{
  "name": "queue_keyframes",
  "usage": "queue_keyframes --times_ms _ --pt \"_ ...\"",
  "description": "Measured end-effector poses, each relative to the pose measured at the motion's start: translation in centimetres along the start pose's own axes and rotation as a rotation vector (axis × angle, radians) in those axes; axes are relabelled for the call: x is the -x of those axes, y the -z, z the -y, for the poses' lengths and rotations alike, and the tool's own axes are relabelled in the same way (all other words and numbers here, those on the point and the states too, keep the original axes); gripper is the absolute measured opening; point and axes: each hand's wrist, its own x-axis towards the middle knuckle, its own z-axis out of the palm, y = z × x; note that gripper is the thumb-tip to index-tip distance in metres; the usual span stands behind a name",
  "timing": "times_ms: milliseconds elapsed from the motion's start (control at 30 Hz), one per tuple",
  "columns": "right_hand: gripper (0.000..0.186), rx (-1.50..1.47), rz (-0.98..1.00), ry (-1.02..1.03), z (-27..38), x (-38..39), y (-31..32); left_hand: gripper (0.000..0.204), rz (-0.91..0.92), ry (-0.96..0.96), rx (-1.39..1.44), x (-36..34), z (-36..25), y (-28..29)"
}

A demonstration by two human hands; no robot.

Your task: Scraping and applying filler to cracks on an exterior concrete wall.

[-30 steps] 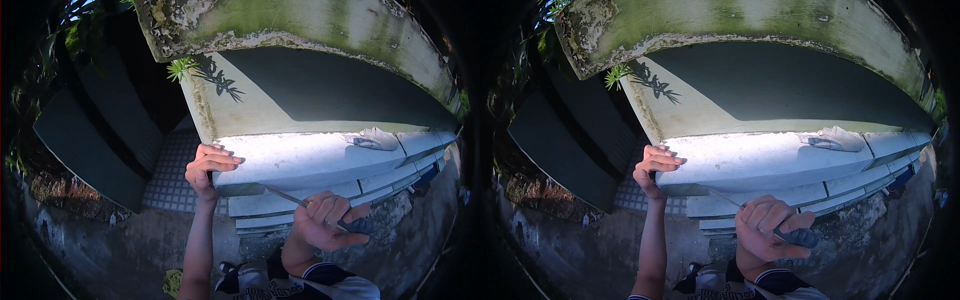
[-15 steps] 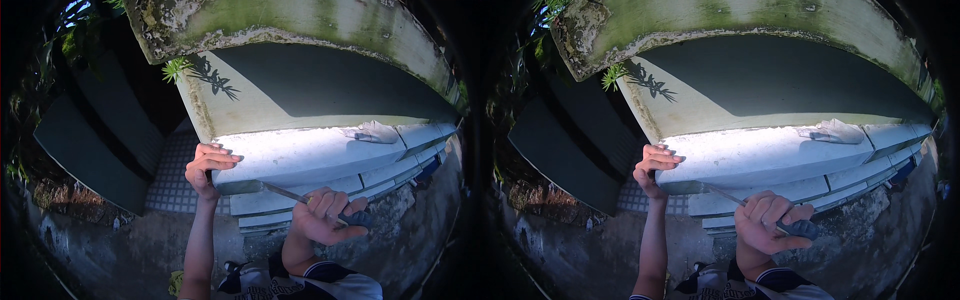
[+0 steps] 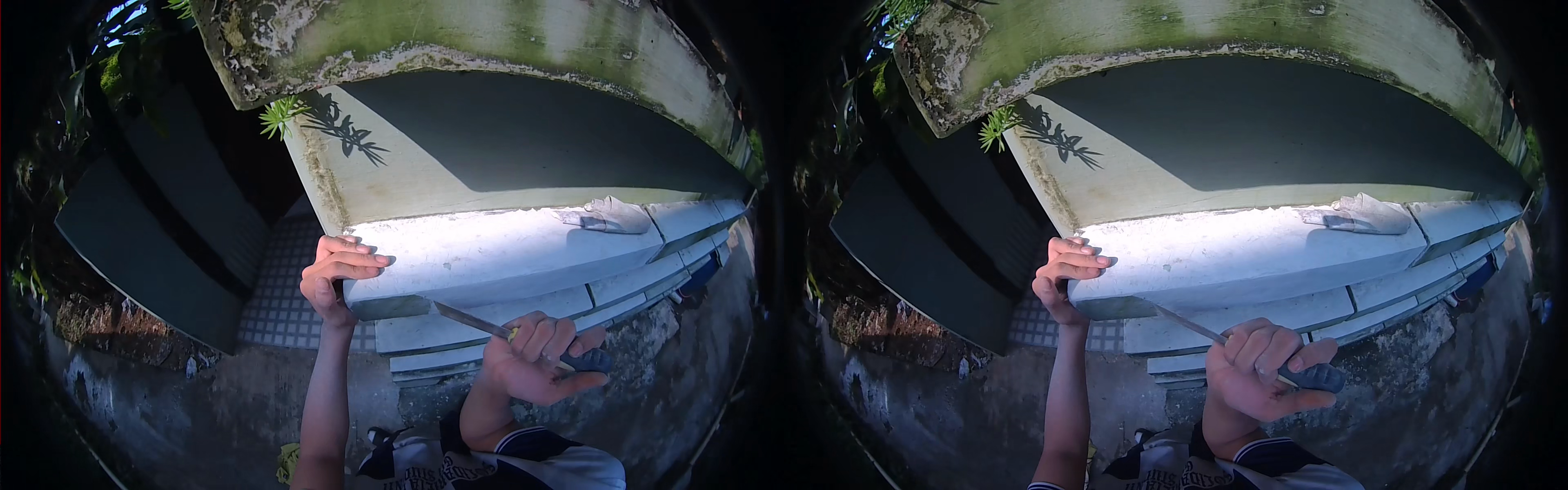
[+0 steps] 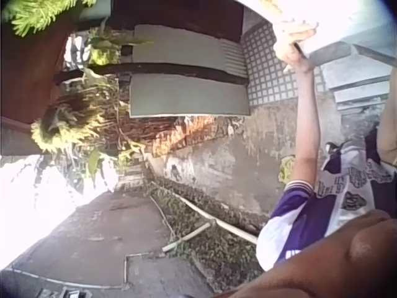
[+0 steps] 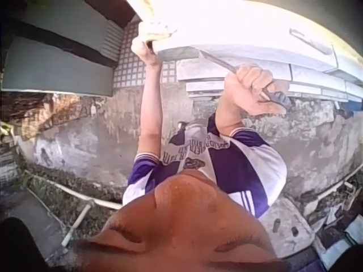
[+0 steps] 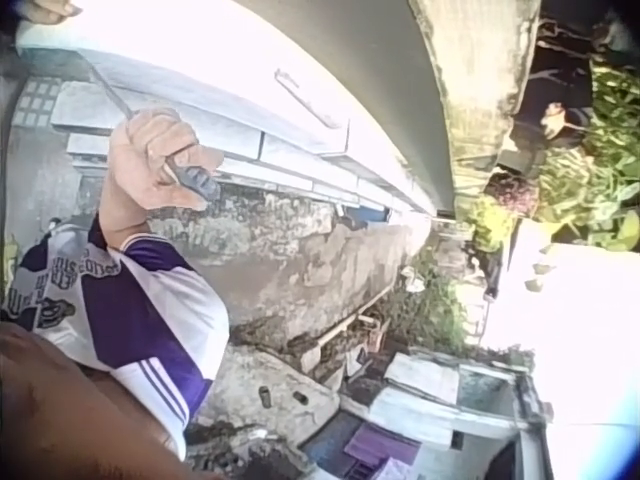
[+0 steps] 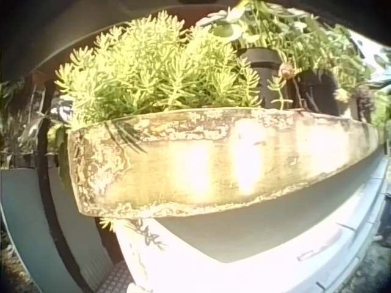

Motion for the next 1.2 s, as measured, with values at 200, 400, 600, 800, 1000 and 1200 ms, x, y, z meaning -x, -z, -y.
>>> queue_keyframes --times_ms 200,400,600,800,1000,1200 --pt "0.056 0.018 -0.040 -0.235 -2.5 2.9 -0.9 0.072 -0.018 -0.030 0.009 0.0 -0.4 -0.2" --pt "0.054 0.036 -0.134 0.077 0.4 0.5 -1.3 0.072 -0.019 -0.017 0.035 -0.2 0.2 -0.4" --pt "0.050 0.067 0.024 0.025 0.8 -0.3 -2.6 0.072 -0.001 -0.025 0.013 -0.4 -0.2 -0.1" --pt "0.055 0.101 0.039 0.112 -0.6 -0.1 -1.8 0.071 -0.016 -0.038 0.031 -0.2 0.2 -0.4" --pt "0.053 0.005 0.022 0.074 0.0 -0.7 -1.6 0.072 -0.023 -0.014 0.025 0.1 0.1 -0.2" --pt "0.054 -0.010 0.092 -0.017 0.2 -1.4 -0.9 0.075 0.009 0.020 0.025 0.0 -0.4 0.1"
